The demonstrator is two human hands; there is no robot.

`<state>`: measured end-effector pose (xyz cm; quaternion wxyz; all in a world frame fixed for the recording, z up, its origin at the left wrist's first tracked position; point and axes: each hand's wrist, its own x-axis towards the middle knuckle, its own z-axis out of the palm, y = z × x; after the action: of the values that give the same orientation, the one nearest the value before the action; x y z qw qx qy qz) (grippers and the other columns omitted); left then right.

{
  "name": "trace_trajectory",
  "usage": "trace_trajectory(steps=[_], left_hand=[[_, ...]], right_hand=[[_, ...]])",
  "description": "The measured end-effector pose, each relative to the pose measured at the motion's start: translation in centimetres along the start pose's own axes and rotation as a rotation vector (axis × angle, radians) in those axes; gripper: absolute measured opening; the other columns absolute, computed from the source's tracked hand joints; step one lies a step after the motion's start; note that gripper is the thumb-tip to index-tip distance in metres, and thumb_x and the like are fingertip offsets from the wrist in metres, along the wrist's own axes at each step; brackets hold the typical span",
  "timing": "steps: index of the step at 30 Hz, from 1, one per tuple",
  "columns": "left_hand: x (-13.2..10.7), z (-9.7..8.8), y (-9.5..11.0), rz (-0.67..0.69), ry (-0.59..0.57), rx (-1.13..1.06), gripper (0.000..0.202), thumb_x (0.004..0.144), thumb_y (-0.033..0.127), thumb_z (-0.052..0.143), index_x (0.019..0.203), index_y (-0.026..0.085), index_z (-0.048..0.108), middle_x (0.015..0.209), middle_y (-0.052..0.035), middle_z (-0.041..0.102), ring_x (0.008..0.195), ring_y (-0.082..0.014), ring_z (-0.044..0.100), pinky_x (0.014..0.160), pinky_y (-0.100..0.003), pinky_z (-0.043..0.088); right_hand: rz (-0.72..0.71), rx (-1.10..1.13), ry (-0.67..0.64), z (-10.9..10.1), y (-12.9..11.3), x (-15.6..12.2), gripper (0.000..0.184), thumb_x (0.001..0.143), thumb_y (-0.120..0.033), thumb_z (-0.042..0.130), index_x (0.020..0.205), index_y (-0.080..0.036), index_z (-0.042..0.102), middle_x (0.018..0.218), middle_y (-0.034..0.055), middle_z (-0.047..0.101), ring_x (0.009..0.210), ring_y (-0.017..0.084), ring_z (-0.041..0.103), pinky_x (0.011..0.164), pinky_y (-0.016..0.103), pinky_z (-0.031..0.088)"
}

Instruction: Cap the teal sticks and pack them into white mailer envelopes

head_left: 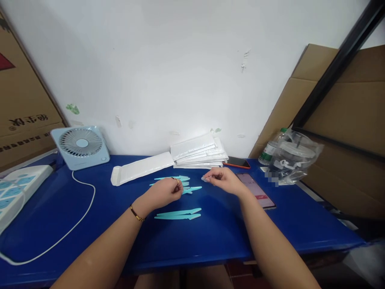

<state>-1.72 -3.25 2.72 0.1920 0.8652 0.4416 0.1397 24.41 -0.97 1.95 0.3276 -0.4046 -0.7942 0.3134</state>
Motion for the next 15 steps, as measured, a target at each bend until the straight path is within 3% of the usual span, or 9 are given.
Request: trace_trajectory(steps=[5,9,15], left_hand=[[0.1,0.0,-0.7,-0.007,-0.001,-0.02,0.018,0.078,0.029,0.044,0.071,0.02,0.058,0.067,-0.0005,0.058,0.059,-0.0129,0.048,0.053,-0.024,0.031],[0.1,-0.2,-0.4,-0.006,-0.011,-0.039,0.018,0.079,0.029,0.045,0.072,0.019,0.058,0.066,-0.0006,0.057,0.058,-0.0127,0.048,0.053,-0.024,0.03],[0.3,0.3,-0.6,0.027,0.037,0.014,0.021,0.082,0.031,0.043,0.074,0.02,0.059,0.07,-0.0015,0.059,0.06,-0.0137,0.05,0.055,-0.025,0.032]], right_hand=[[-0.017,0.032,-0.058,0.4,-0.2,0.1,0.024,0.079,-0.035,0.06,0.089,-0.017,0.072,0.083,0.0069,0.067,0.061,0.012,0.053,0.054,0.023,0.043],[-0.022,0.004,-0.082,0.8,-0.3,0.2,0.023,0.078,-0.035,0.061,0.086,-0.017,0.072,0.075,0.0042,0.064,0.058,0.011,0.052,0.053,0.022,0.042],[-0.031,0.005,-0.116,2.9,-0.8,0.6,0.025,0.081,-0.037,0.058,0.092,-0.018,0.071,0.074,0.0031,0.063,0.058,0.011,0.055,0.053,0.022,0.042]])
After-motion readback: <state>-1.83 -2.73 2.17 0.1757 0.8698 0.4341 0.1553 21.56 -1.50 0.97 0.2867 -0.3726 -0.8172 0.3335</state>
